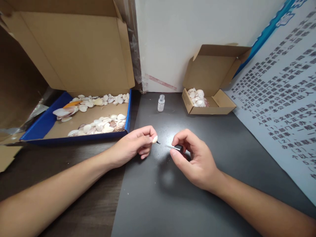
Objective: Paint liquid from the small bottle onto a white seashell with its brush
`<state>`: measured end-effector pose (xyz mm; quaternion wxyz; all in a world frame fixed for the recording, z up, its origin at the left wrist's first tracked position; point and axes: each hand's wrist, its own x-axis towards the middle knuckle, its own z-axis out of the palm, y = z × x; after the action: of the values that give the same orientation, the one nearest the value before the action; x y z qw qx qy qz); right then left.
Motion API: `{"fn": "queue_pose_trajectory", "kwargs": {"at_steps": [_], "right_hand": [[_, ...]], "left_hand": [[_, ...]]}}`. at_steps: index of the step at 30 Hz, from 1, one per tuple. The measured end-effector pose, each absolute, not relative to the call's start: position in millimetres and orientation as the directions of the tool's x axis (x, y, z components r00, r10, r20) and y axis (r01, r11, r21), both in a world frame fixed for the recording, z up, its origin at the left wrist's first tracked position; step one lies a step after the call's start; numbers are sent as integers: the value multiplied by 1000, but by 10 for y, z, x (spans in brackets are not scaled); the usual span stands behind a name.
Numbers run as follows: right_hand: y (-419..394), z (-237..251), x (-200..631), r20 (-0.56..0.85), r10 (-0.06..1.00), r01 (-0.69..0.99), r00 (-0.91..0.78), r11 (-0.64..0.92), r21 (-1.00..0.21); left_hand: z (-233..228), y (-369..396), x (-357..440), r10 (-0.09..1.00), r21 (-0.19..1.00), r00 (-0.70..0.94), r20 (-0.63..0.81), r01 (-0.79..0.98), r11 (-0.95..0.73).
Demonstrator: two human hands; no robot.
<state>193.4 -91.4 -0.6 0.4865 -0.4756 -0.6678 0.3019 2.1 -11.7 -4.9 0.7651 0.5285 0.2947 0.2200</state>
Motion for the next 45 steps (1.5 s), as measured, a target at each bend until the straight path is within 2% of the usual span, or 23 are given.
{"fn": "queue_pose_trajectory", "kwargs": {"at_steps": [9, 18, 28, 36, 41, 45], "right_hand": [[-928, -22, 1950, 381, 920, 277, -86, 390, -878], [-910, -27, 1939, 374, 927, 371, -13, 352, -860], [-914, -16, 1947, 343, 939, 368, -26, 328, -870], [-920, -44, 1964, 366, 930, 293, -35, 359, -886], [-922, -42, 1942, 369, 929, 336, 9, 345, -876], [-920, -46, 1942, 372, 928, 273, -12, 361, -891]], "left_hand": [[-30, -128, 48, 673, 941, 705, -224, -25, 339], [-26, -116, 37, 652, 928, 725, -224, -45, 369], [-30, -123, 30, 662, 932, 715, -224, -42, 360], [-30, -130, 25, 671, 933, 706, -228, -38, 357], [-30, -129, 27, 664, 935, 714, -222, -38, 352], [-30, -127, 33, 670, 934, 705, -232, -32, 356]]}}
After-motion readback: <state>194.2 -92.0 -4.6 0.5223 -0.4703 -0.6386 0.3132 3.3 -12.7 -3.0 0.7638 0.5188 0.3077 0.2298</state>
